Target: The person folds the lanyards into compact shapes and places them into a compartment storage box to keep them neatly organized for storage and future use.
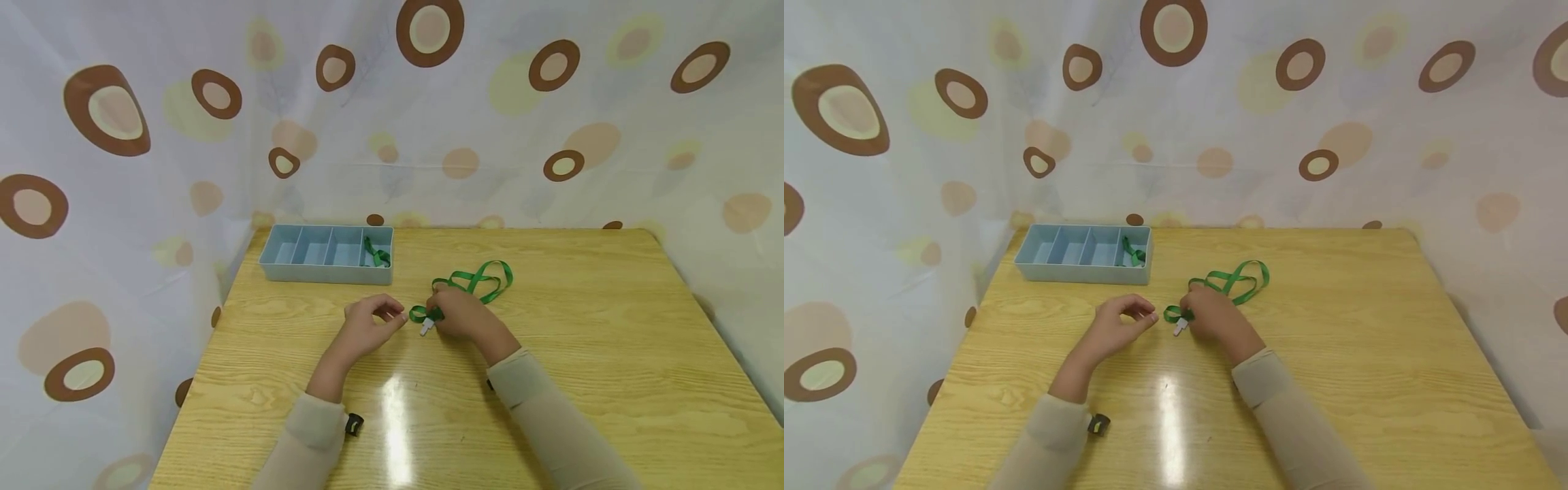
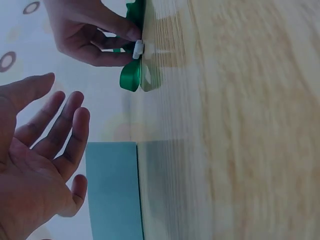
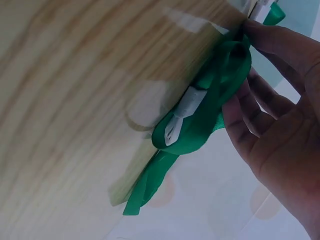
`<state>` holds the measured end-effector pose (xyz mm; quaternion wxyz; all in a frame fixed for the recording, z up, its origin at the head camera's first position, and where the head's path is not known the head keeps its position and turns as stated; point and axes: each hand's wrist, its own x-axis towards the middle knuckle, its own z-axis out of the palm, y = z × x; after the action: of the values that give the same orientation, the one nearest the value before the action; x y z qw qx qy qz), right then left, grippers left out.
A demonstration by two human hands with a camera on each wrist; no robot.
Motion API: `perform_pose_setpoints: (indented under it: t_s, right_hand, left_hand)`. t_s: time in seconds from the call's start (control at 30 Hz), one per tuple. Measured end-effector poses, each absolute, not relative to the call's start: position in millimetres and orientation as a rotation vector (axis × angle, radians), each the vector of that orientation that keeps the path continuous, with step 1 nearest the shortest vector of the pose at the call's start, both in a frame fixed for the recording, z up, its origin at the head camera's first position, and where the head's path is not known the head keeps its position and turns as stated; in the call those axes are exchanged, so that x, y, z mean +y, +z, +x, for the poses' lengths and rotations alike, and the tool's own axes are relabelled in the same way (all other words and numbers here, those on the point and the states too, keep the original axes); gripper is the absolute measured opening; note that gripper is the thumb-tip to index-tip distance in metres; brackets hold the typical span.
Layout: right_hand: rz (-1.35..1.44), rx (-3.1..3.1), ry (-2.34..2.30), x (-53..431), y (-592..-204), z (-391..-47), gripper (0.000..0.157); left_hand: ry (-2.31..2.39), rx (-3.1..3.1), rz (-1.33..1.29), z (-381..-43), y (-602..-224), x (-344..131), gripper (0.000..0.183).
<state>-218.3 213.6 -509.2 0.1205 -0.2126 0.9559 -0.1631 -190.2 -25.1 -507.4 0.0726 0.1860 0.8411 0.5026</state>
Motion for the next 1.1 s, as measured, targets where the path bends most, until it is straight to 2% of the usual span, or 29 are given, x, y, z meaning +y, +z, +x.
perform_pose_setpoints:
  t_s: [0.13, 0.27, 0.43, 0.83, 1.1]
  right_hand:
    - [-0.649, 2.800, -0.512, 217, -511, -216, 0.002]
    - [-0.741, 2.810, -0.579, 217, -514, -214, 0.008]
    - [-0.830, 2.833, -0.729, 213, -510, -211, 0.006]
    - [-0.694, 2.736, -0.609, 217, -514, -207, 0.016]
    - [-0.658, 2.758, -0.561, 217, -516, -208, 0.015]
  left_hand:
    - [1.479, 2.504, 0.583, -188, -509, -22, 0.015]
    - [1.478, 2.464, 0.584, -185, -511, -21, 0.027]
    - [1.441, 2.461, 0.599, -183, -513, -19, 0.042]
    - [1.184, 2.486, 0.655, -181, -519, -5, 0.034]
    - [1.120, 2.478, 0.668, -181, -516, -4, 0.035]
